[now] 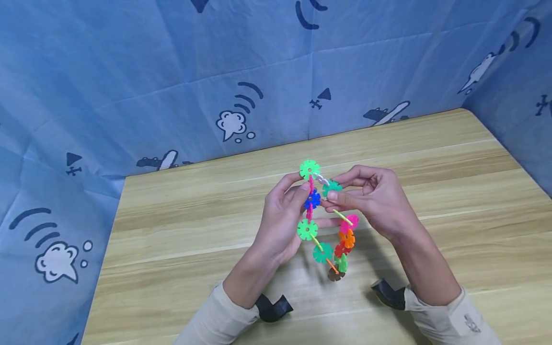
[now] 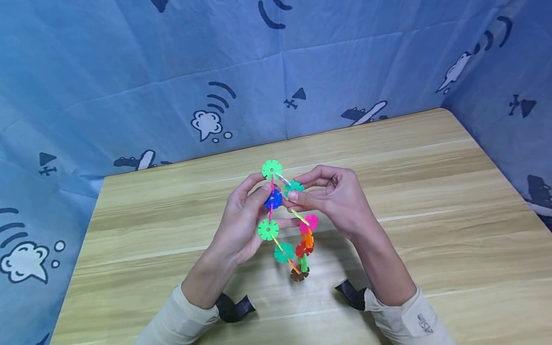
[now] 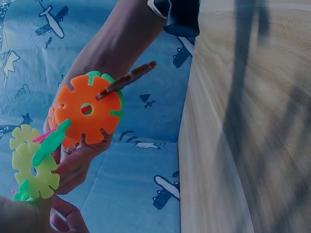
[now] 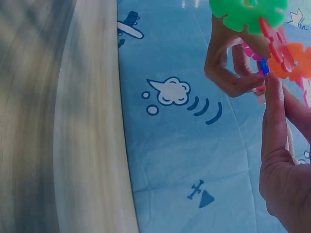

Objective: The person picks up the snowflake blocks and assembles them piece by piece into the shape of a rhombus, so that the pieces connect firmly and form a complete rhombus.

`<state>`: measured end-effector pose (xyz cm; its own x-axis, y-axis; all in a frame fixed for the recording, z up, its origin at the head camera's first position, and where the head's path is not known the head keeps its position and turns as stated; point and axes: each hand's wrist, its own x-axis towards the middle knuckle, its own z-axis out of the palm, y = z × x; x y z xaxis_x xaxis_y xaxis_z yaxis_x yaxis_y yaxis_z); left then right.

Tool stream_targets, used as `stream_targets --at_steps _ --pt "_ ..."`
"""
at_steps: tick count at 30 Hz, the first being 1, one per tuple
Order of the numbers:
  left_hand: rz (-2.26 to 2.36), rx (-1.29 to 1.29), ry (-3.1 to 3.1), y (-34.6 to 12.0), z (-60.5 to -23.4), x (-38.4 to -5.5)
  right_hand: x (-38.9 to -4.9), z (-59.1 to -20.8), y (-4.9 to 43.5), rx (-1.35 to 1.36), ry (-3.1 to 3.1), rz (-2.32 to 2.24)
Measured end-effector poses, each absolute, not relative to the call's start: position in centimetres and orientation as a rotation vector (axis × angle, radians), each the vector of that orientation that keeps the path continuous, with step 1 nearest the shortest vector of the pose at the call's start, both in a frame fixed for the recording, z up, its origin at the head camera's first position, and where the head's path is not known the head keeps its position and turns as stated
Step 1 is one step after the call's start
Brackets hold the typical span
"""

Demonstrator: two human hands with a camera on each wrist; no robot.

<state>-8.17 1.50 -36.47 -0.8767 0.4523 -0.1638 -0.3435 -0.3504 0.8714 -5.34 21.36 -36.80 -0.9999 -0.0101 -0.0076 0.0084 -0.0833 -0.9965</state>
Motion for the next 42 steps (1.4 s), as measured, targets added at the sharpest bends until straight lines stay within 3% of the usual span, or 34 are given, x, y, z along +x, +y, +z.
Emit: stream_targets --at_steps 42 --pt "2.18 0.21 1.632 1.3 -36.2 -8.0 -5.7 -37.3 20.0 0.149 2.227 -2.3"
